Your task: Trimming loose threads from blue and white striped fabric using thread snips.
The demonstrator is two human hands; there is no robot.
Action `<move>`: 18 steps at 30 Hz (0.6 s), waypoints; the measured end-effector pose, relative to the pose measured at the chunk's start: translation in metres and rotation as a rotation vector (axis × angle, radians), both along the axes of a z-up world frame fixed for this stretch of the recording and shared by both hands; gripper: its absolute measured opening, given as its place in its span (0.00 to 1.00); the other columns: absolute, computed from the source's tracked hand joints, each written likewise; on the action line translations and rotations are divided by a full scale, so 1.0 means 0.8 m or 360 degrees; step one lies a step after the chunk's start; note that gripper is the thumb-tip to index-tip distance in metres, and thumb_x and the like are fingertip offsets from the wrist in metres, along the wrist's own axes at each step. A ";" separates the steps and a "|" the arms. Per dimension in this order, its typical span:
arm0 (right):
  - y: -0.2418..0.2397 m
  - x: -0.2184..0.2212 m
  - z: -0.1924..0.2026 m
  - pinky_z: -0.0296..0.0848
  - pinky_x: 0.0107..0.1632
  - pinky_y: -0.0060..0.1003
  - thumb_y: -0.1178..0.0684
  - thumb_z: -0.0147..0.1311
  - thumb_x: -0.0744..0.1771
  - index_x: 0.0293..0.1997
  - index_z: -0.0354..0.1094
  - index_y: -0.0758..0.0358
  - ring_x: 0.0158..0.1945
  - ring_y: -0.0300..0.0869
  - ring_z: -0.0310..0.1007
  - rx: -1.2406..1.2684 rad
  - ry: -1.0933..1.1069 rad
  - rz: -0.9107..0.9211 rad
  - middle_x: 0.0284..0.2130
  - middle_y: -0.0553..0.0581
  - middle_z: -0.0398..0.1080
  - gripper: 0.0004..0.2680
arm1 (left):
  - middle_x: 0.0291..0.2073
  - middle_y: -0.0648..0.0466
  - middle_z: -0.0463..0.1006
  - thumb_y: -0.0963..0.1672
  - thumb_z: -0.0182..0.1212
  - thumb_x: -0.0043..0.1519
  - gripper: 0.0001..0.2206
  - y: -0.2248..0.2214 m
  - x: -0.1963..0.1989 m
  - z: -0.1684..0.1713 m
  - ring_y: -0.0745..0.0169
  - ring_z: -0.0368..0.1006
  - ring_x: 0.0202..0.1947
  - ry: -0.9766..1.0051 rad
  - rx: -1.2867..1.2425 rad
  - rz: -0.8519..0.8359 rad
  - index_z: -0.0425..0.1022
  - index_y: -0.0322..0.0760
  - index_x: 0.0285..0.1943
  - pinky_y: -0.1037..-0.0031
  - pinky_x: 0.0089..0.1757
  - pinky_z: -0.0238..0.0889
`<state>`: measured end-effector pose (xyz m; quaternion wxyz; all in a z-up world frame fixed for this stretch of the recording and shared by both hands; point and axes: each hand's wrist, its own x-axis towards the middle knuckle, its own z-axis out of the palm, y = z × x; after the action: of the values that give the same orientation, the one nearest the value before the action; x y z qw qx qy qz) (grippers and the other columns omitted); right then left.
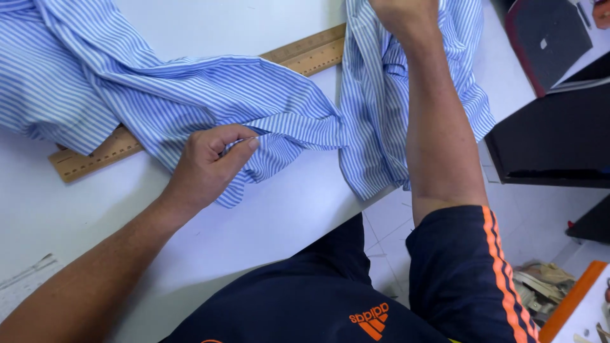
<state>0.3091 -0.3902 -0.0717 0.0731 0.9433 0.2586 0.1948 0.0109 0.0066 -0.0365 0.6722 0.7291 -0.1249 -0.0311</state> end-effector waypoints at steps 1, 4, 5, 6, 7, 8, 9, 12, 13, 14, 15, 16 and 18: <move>0.015 -0.014 0.009 0.75 0.32 0.48 0.39 0.74 0.62 0.33 0.76 0.49 0.25 0.52 0.79 0.0010 0.0003 0.0010 0.23 0.48 0.75 0.11 | 0.11 0.53 0.65 0.39 0.58 0.66 0.07 0.000 -0.002 0.001 0.72 0.55 0.20 0.0003 0.0010 0.0010 0.83 0.35 0.40 0.76 0.26 0.55; 0.032 -0.047 0.033 0.75 0.30 0.53 0.37 0.77 0.63 0.33 0.78 0.54 0.26 0.56 0.79 0.0205 0.0112 -0.0033 0.23 0.53 0.77 0.15 | 0.13 0.54 0.67 0.39 0.58 0.66 0.07 0.000 -0.005 0.002 0.74 0.58 0.22 -0.0044 -0.0014 -0.0004 0.83 0.36 0.41 0.78 0.27 0.58; 0.024 -0.045 0.040 0.75 0.30 0.53 0.37 0.76 0.63 0.33 0.77 0.55 0.26 0.57 0.79 0.0198 0.0096 -0.0074 0.24 0.54 0.77 0.15 | 0.14 0.53 0.68 0.40 0.58 0.66 0.07 -0.001 -0.006 0.002 0.74 0.60 0.23 -0.0055 -0.0008 0.0003 0.83 0.36 0.41 0.77 0.29 0.60; 0.019 -0.043 0.048 0.74 0.30 0.53 0.37 0.75 0.64 0.34 0.77 0.55 0.26 0.57 0.78 0.0192 0.0079 -0.0115 0.24 0.54 0.76 0.15 | 0.15 0.52 0.70 0.40 0.58 0.66 0.07 0.000 -0.006 0.001 0.73 0.61 0.24 -0.0067 -0.0003 0.0010 0.83 0.36 0.40 0.76 0.30 0.61; 0.026 -0.037 0.045 0.74 0.30 0.53 0.37 0.75 0.64 0.34 0.77 0.55 0.26 0.57 0.78 0.0197 0.0089 -0.0079 0.24 0.54 0.76 0.15 | 0.15 0.52 0.70 0.40 0.58 0.66 0.07 -0.004 -0.004 -0.001 0.73 0.61 0.24 -0.0060 0.0005 0.0046 0.83 0.36 0.40 0.76 0.30 0.61; 0.034 -0.031 0.041 0.73 0.31 0.53 0.38 0.74 0.64 0.34 0.76 0.56 0.27 0.57 0.77 0.0209 0.0093 -0.0109 0.25 0.55 0.76 0.15 | 0.21 0.46 0.75 0.39 0.59 0.66 0.06 -0.007 -0.001 -0.004 0.66 0.68 0.29 -0.0151 -0.0048 0.0058 0.82 0.34 0.41 0.69 0.34 0.65; 0.051 -0.028 0.028 0.72 0.31 0.54 0.38 0.73 0.64 0.34 0.75 0.57 0.27 0.58 0.77 0.0238 0.0117 -0.0126 0.25 0.56 0.76 0.15 | 0.27 0.40 0.80 0.39 0.60 0.66 0.05 -0.004 -0.005 -0.007 0.60 0.76 0.33 -0.0227 -0.0078 0.0083 0.81 0.31 0.41 0.62 0.38 0.69; 0.089 -0.014 0.002 0.70 0.31 0.54 0.39 0.71 0.65 0.34 0.73 0.58 0.28 0.59 0.75 0.0305 0.0163 -0.0133 0.26 0.58 0.75 0.14 | 0.20 0.51 0.74 0.40 0.59 0.67 0.05 -0.007 -0.004 0.001 0.70 0.65 0.28 -0.0179 -0.0150 0.0069 0.81 0.35 0.40 0.71 0.34 0.65; 0.092 -0.009 -0.002 0.70 0.31 0.54 0.39 0.71 0.65 0.34 0.73 0.58 0.28 0.59 0.75 0.0304 0.0164 -0.0119 0.26 0.58 0.75 0.14 | 0.20 0.51 0.74 0.40 0.59 0.67 0.05 -0.004 -0.003 0.002 0.70 0.65 0.28 -0.0180 -0.0149 0.0082 0.81 0.35 0.40 0.71 0.34 0.65; 0.094 -0.003 -0.006 0.69 0.32 0.55 0.40 0.70 0.66 0.34 0.72 0.59 0.28 0.59 0.74 0.0308 0.0162 -0.0172 0.27 0.58 0.75 0.14 | 0.22 0.56 0.73 0.41 0.57 0.68 0.07 -0.002 -0.002 0.003 0.72 0.64 0.26 -0.0163 -0.0065 0.0022 0.81 0.35 0.39 0.74 0.30 0.61; 0.094 0.000 -0.012 0.68 0.32 0.55 0.40 0.69 0.66 0.34 0.71 0.60 0.29 0.59 0.73 0.0307 0.0165 -0.0228 0.28 0.59 0.74 0.15 | 0.23 0.61 0.73 0.42 0.56 0.69 0.09 -0.001 -0.002 0.003 0.74 0.63 0.23 -0.0139 0.0014 -0.0041 0.80 0.35 0.38 0.77 0.27 0.56; 0.085 0.009 -0.024 0.68 0.32 0.55 0.40 0.69 0.66 0.34 0.71 0.60 0.29 0.59 0.73 0.0302 0.0171 -0.0218 0.28 0.59 0.74 0.15 | 0.23 0.61 0.73 0.42 0.56 0.69 0.09 -0.004 -0.005 0.000 0.74 0.63 0.23 -0.0134 0.0010 -0.0030 0.80 0.35 0.38 0.77 0.27 0.56; 0.076 0.038 -0.045 0.75 0.32 0.56 0.43 0.60 0.66 0.39 0.83 0.49 0.32 0.61 0.78 -0.0044 -0.0157 -0.0144 0.30 0.59 0.80 0.08 | 0.24 0.61 0.76 0.42 0.57 0.68 0.08 -0.004 -0.002 -0.005 0.74 0.66 0.24 -0.0162 0.0027 0.0018 0.81 0.34 0.39 0.77 0.27 0.58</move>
<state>0.3398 -0.3297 -0.1079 0.1076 0.9421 0.2146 0.2341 0.0095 0.0035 -0.0404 0.6591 0.7360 -0.1544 0.0087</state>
